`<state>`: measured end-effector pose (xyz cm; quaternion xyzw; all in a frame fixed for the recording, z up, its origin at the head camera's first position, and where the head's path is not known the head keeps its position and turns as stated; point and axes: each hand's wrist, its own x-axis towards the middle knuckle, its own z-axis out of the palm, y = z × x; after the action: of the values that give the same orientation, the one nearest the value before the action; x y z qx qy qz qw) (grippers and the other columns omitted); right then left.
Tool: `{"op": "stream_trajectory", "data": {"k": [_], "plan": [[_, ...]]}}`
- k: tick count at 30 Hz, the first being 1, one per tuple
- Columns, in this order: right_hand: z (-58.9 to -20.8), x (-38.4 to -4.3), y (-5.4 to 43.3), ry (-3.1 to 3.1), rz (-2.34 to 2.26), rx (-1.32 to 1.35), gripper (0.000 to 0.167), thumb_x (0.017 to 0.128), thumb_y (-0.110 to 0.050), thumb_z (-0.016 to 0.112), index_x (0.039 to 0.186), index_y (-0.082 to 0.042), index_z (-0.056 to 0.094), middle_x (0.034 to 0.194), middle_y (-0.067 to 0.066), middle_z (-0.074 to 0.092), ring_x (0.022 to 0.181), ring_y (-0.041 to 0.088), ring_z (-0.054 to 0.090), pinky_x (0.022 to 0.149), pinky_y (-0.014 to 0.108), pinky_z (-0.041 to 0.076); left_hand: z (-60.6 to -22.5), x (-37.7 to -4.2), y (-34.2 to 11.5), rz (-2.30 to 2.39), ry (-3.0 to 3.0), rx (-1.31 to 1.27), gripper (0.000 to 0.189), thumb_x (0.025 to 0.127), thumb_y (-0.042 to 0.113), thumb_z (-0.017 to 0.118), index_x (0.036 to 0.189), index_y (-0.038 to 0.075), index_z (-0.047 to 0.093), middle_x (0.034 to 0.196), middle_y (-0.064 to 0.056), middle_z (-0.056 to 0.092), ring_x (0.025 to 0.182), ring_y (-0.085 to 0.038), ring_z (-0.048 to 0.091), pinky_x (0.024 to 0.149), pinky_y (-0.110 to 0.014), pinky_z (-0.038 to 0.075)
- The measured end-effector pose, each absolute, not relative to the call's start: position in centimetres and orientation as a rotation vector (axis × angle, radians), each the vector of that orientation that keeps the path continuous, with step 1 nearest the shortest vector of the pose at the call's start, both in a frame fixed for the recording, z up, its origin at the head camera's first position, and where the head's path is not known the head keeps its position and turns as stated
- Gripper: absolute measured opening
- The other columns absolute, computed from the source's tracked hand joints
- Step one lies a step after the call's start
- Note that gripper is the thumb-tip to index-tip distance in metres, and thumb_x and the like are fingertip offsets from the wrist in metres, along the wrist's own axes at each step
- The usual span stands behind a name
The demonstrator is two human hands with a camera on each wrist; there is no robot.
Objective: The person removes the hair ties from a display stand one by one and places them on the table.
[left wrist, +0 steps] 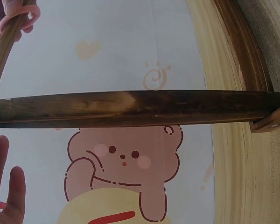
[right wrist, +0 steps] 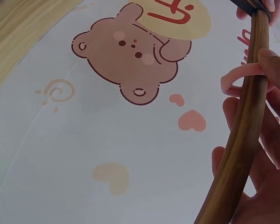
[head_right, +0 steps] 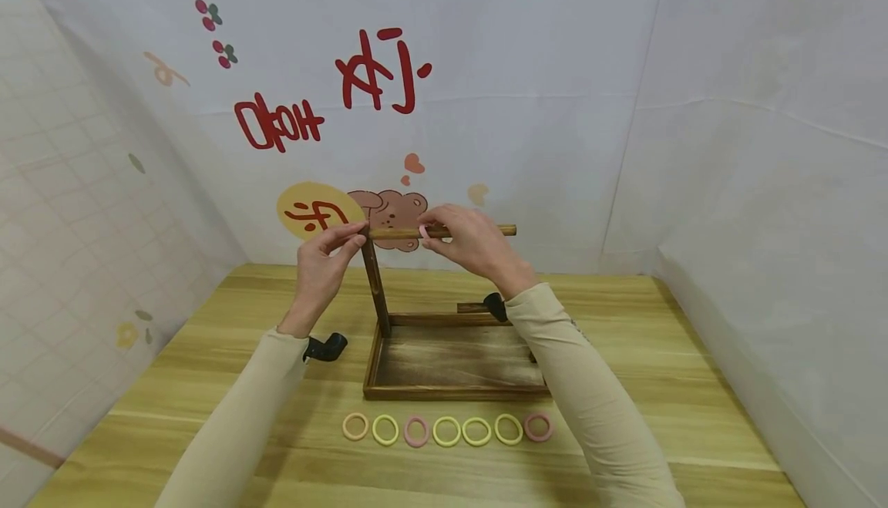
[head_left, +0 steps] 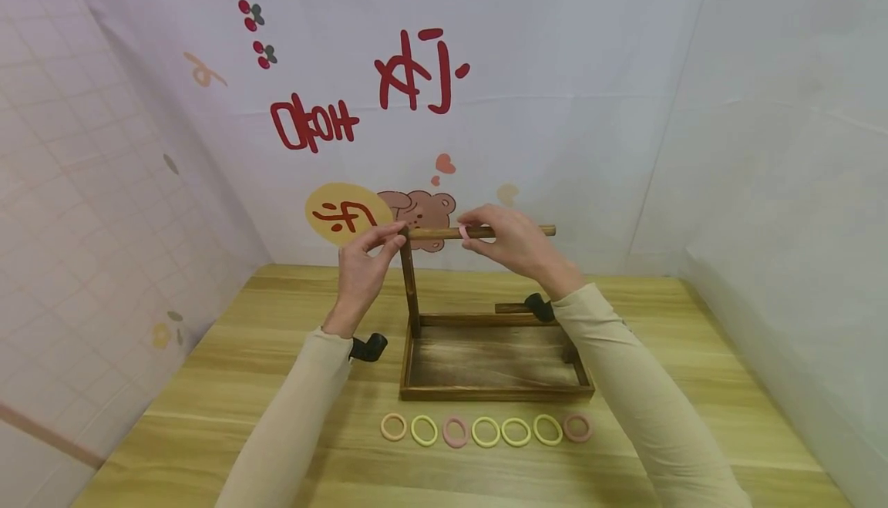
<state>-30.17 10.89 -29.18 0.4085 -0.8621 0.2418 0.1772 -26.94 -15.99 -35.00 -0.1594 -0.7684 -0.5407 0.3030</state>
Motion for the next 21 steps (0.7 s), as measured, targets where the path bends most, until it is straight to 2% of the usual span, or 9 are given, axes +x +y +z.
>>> {"op": "stream_trajectory", "data": {"k": [21], "plan": [[-29.04,-30.19,11.72,-2.435,0.702,1.146,0.035,0.095,-0.018,0.079,0.127,-0.005,0.070,0.120,0.008,0.073,0.110,0.022,0.070,0.095,0.041,0.057,-34.93,-26.90,-15.91,-1.430,-2.050,-0.411,0.026,0.097,0.020,0.075,0.121,0.011,0.078,0.123,-0.004,0.075,0.108,-0.024,0.071,0.093,-0.046,0.056]]}}
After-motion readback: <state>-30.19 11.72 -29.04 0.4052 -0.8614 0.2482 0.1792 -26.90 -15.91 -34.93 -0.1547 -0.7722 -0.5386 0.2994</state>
